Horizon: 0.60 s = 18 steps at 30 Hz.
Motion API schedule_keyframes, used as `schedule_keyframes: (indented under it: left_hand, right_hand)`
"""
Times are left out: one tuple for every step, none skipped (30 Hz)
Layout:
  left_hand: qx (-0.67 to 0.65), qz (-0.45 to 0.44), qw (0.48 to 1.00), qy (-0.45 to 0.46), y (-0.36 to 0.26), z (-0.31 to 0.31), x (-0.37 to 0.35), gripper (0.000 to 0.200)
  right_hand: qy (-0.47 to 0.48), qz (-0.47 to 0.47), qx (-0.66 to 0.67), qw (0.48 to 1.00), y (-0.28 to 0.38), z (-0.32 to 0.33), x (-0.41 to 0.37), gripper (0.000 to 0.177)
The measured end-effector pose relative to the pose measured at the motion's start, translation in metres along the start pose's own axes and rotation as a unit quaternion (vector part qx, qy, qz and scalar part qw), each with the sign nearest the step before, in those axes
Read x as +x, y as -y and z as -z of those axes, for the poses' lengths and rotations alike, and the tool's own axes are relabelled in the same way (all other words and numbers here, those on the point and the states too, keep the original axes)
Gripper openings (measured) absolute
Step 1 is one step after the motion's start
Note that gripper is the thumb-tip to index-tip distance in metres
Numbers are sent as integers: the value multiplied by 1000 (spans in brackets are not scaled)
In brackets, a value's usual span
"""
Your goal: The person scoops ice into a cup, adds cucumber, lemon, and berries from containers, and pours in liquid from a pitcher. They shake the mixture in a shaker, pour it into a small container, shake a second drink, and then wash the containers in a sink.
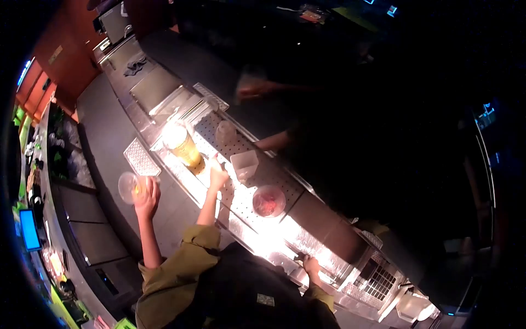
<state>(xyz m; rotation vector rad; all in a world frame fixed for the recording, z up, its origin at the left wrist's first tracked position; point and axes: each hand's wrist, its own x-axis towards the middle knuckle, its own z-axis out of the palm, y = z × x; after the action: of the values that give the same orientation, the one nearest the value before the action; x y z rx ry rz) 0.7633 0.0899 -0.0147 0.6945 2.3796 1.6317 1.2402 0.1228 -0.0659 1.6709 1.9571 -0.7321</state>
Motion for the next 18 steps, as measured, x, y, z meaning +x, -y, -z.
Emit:
schedule_keyframes:
  left_hand:
    - [29,-14,999,-24,0,-2,22,76]
    - [60,-24,997,-46,0,-4,46,74]
    - [89,-22,994,-56,0,-9,70,71]
    - [114,-6,992,-52,1,-13,89,69]
    - [138,14,990,-39,1,-15,105,67]
    - [160,35,986,-24,3,-19,116,65]
    - [161,38,986,-20,6,-24,123,63]
    - [160,35,986,-25,12,-29,125,61]
    - [147,23,988,-39,23,-35,125,59]
    - [132,-12,989,-71,34,-42,119,56]
    - [119,-47,987,-102,48,-50,114,54]
    - [106,-81,982,-133,47,-47,103,51]
    - [58,-108,981,-149,49,-45,91,45]
    - [36,-117,982,-146,38,-37,78,45]
    - [13,-126,982,-142,25,-28,65,44]
    - [22,-148,976,-156,9,-18,53,44]
    - [31,-169,970,-171,-4,-9,42,43]
    - [52,-192,960,-199,-28,6,29,44]
  right_hand:
    - [-24,17,12,999,10,8,-11,43]
    - [-45,34,23,998,18,14,-19,40]
    - [-105,25,-1,994,7,-4,-5,33]
    - [-155,29,28,987,25,5,-15,28]
    - [-171,84,116,975,42,16,-22,25]
    - [-186,137,202,952,56,24,-25,23]
    - [-181,175,234,939,67,26,-21,21]
    - [-175,213,265,924,77,28,-18,20]
    - [-140,220,302,917,90,36,-20,20]
    - [-125,230,321,910,97,41,-17,19]
    - [-107,239,341,903,103,44,-14,19]
    - [-88,248,362,894,107,45,-12,19]
    - [-51,237,390,889,111,47,-9,19]
    - [-15,225,417,880,115,50,-5,20]
    - [-4,229,426,875,117,52,-3,21]
    - [13,231,461,856,119,52,-1,21]
    - [22,236,478,846,123,55,0,21]
    - [30,239,496,834,128,58,-2,21]
